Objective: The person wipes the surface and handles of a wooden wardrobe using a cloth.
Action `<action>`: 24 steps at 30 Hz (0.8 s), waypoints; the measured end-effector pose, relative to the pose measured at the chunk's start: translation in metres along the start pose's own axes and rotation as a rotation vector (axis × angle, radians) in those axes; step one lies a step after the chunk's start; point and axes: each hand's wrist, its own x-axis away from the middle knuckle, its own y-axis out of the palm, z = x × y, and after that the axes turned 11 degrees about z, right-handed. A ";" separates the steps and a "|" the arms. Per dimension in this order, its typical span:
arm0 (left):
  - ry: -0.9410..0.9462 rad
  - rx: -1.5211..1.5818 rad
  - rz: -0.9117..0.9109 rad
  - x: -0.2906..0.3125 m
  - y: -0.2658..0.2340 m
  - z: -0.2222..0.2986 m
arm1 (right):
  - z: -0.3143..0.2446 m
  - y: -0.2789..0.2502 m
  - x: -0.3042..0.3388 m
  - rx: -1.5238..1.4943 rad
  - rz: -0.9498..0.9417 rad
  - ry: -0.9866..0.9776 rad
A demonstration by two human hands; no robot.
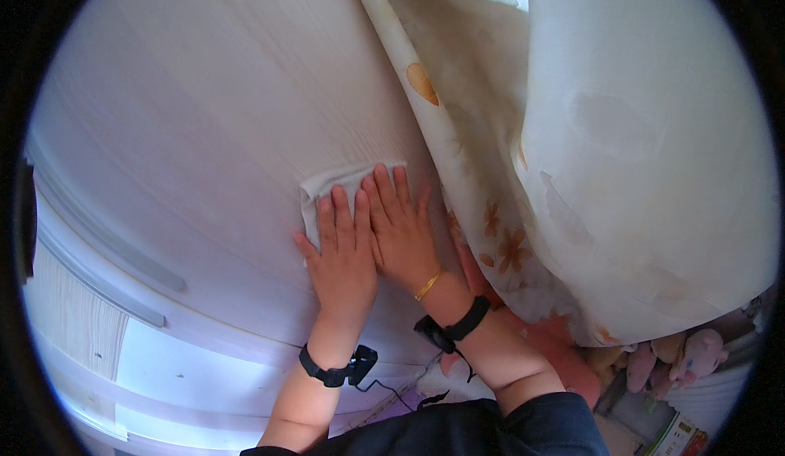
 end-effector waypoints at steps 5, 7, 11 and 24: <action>0.012 0.014 -0.050 -0.022 -0.005 0.006 | 0.014 -0.004 -0.015 0.056 -0.026 -0.009; 0.001 0.014 -0.038 -0.035 -0.001 0.005 | 0.016 -0.009 -0.031 0.060 -0.014 -0.026; -0.012 0.027 -0.019 -0.032 -0.003 0.002 | 0.009 -0.012 -0.032 0.050 0.009 -0.041; 0.009 0.049 -0.002 -0.047 0.006 0.023 | 0.041 -0.013 -0.031 -0.179 -0.031 0.010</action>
